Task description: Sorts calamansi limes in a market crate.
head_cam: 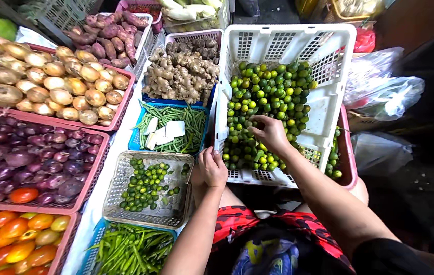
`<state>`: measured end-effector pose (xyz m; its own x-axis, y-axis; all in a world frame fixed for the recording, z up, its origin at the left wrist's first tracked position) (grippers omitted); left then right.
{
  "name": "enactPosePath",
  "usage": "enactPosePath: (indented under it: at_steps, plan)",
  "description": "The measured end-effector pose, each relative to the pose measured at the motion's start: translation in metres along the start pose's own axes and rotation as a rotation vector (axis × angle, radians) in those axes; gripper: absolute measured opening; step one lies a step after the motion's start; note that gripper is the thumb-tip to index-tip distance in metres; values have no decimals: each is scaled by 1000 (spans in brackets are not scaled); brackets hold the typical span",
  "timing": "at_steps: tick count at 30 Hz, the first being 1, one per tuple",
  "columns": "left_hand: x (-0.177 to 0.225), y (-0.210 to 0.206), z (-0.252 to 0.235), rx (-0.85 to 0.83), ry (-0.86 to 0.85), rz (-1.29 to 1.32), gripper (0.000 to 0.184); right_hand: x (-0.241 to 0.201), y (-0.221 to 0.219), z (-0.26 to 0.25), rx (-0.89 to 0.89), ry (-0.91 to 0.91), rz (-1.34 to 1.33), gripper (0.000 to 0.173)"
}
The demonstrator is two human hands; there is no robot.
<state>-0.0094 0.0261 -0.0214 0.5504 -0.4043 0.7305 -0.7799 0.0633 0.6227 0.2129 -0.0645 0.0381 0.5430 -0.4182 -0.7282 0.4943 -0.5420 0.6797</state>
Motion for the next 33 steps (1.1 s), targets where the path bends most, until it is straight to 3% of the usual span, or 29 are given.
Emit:
enactPosePath:
  at_steps: [5,8,12,14,16,19,21,22,24,26,28,30,33]
  plan:
    - [3,0,0,-56,24,-7,35,17,28,49,49,-87,-477,30]
    - [1,0,1,-58,34,-25,38,27,71,78,195,-148,-547,32]
    - [-1,-2,2,-58,31,-25,37,65,163,108,563,-130,-108,40]
    - [1,-1,1,-55,22,-32,36,77,180,111,569,-204,182,46]
    - [1,-2,0,-56,22,-30,37,61,159,104,453,-158,294,42]
    - [1,-1,1,-57,31,-36,38,37,61,81,87,13,225,29]
    - [1,0,0,-51,39,-42,37,41,-5,66,-151,25,241,33]
    - [1,0,0,-49,38,-44,37,45,-23,60,-184,14,241,37]
    - [1,-1,1,-43,33,-38,37,53,-20,56,-116,-95,101,39]
    - [1,0,0,-32,37,-33,37,64,2,56,-1,-311,-227,41]
    - [1,0,0,-33,44,-37,37,73,13,54,31,-490,-446,34]
    - [1,-1,2,-32,37,-38,35,69,8,39,-36,-434,-298,26]
    - [1,-1,1,-40,34,-38,34,50,-35,7,-207,-143,151,24]
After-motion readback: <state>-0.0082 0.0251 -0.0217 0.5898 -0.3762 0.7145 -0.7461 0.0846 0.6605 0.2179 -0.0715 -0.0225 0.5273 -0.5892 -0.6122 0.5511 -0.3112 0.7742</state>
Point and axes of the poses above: each hand's wrist, its own z-axis away from the middle knuckle, its own y-axis out of the back of the hand, x = y × z, the point moved 6 cm from there along -z, towards the middle knuckle, and after that the axes turned 5 degrees about x, right-handed, at the moved point
